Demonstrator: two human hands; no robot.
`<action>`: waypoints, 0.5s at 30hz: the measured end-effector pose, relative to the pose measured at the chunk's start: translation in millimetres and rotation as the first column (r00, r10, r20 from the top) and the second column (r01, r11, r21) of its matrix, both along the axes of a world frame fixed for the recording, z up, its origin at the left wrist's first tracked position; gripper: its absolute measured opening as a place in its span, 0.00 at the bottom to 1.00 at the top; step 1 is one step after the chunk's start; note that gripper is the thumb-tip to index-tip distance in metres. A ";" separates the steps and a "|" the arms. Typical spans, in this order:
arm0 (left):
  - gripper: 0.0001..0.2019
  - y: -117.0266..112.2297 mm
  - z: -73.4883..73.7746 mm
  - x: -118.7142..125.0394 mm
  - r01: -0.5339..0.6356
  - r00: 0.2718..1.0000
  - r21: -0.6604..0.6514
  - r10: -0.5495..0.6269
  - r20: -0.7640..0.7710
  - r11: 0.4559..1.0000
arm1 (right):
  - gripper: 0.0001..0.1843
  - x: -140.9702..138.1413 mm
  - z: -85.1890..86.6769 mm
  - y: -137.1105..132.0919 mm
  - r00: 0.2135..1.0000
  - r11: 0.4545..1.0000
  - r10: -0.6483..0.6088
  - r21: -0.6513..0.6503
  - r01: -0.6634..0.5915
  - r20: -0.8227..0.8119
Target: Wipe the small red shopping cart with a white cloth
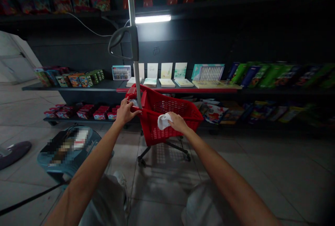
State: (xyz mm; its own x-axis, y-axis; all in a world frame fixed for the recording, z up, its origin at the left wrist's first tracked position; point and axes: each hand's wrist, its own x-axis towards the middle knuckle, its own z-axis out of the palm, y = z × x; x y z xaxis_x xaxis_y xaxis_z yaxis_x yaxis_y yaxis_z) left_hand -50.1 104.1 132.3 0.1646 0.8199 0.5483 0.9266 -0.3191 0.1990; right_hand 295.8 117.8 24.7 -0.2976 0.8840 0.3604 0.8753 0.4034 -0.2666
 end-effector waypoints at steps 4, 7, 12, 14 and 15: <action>0.23 -0.3 1.2 -6.8 -0.001 1.000 -0.007 0.001 -0.006 1.000 | 0.23 10.8 -4.9 -4.9 0.998 0.999 -0.055 -0.002 0.055 -0.006; 0.22 -0.3 -0.1 -11.5 -0.003 1.000 -0.003 0.003 0.021 1.000 | 0.23 9.6 -5.0 -9.1 0.997 0.998 -0.065 -0.021 0.064 -0.035; 0.25 -10.1 -20.5 -12.0 -0.016 0.984 0.094 -0.001 0.180 0.995 | 0.22 -2.7 -1.1 -14.2 0.995 0.997 -0.073 -0.040 0.070 -0.073; 0.32 -18.7 -39.0 -9.1 -0.048 0.957 0.108 0.015 0.290 0.993 | 0.22 -7.7 1.0 -14.6 0.993 0.996 -0.074 -0.055 0.069 -0.095; 0.36 -22.8 -50.1 -7.2 -0.064 0.937 0.093 0.028 0.347 0.994 | 0.22 -9.6 2.1 -14.4 0.991 0.996 -0.067 -0.073 0.059 -0.113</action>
